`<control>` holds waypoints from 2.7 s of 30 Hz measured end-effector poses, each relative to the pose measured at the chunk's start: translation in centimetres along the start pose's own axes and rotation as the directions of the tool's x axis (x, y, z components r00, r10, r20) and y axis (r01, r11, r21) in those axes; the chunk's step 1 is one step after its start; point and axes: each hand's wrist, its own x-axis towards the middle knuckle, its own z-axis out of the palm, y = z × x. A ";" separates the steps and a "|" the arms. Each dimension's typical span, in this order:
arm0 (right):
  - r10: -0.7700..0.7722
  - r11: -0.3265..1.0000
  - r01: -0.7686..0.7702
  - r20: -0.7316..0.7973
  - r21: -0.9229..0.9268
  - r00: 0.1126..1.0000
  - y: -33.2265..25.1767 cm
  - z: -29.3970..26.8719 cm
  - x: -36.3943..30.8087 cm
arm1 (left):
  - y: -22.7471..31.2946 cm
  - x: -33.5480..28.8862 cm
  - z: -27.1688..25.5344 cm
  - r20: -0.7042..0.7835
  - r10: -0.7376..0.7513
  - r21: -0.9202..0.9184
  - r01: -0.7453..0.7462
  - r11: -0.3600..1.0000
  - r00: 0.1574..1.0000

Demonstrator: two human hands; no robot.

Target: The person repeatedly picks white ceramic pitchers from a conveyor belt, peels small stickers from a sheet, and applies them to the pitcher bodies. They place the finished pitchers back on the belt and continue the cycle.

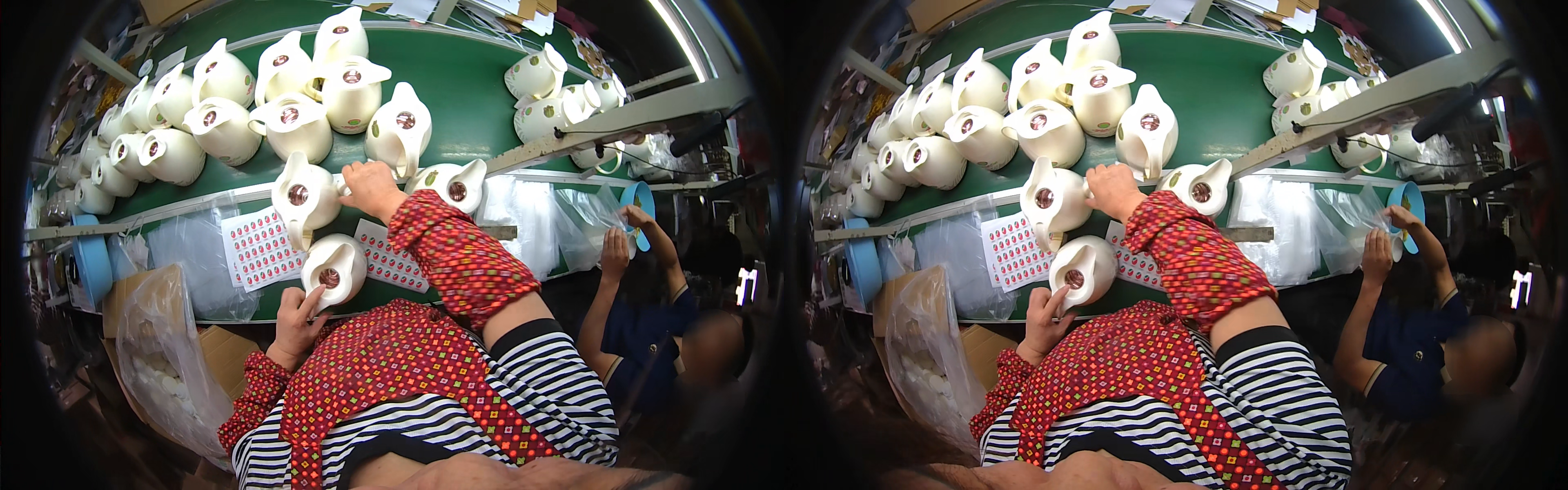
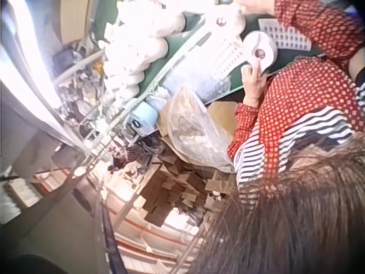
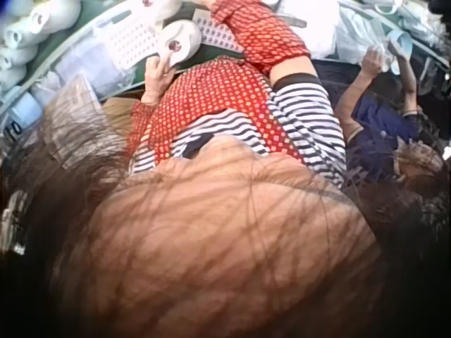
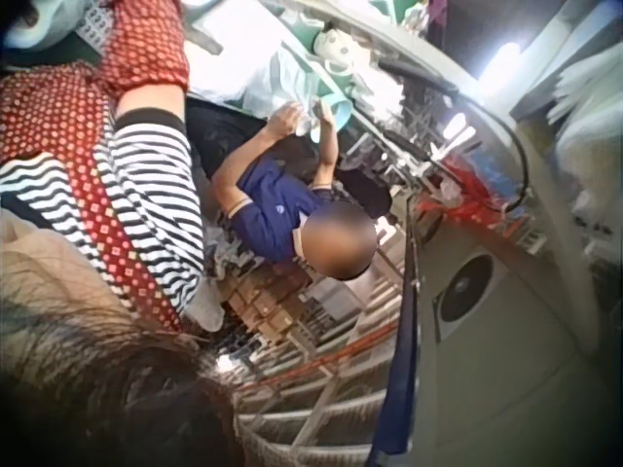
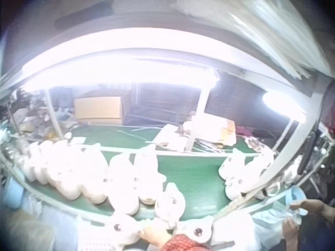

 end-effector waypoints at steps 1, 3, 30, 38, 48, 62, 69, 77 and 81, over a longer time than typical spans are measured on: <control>0.091 0.990 -0.079 -0.098 0.117 0.991 -1.1 -2.6 -0.7 | 1.1 0.3 -1.3 -0.033 -0.023 0.011 0.024 1.000 0.999; 0.132 0.956 -0.036 -0.318 0.291 0.939 -1.3 -8.0 -3.8 | 3.1 1.0 -2.7 -0.154 -0.099 -0.028 0.096 0.995 0.983; 0.302 0.948 -0.243 0.339 -0.206 0.891 7.0 -16.2 -11.5 | 10.1 20.7 14.9 0.203 -0.056 -0.337 0.124 0.934 0.978; -0.177 0.955 0.268 0.475 -0.129 0.862 8.9 -17.0 -10.7 | 9.9 21.0 14.6 0.242 -0.069 -0.309 0.145 0.940 0.968; 0.056 0.913 0.141 0.461 -0.383 0.886 6.4 -18.2 -9.3 | 9.7 21.0 14.7 0.240 -0.067 -0.312 0.142 0.939 0.969; 0.391 0.914 -0.278 0.457 -0.296 0.799 7.1 -18.0 -9.4 | 9.7 20.8 14.7 0.223 -0.082 -0.316 0.152 0.936 0.971; 0.284 0.933 -0.103 0.528 -0.345 0.800 8.0 -16.1 -10.2 | 9.6 21.0 14.7 0.229 -0.083 -0.309 0.153 0.939 0.970; -0.223 0.938 0.288 0.299 -0.192 0.928 11.6 -14.3 -12.4 | 9.3 21.1 14.5 0.200 -0.055 -0.330 0.120 0.936 0.978; 0.076 0.956 -0.051 0.074 -0.287 0.994 9.5 -10.9 -14.2 | 9.7 20.7 14.9 0.154 -0.091 -0.342 0.140 0.929 0.984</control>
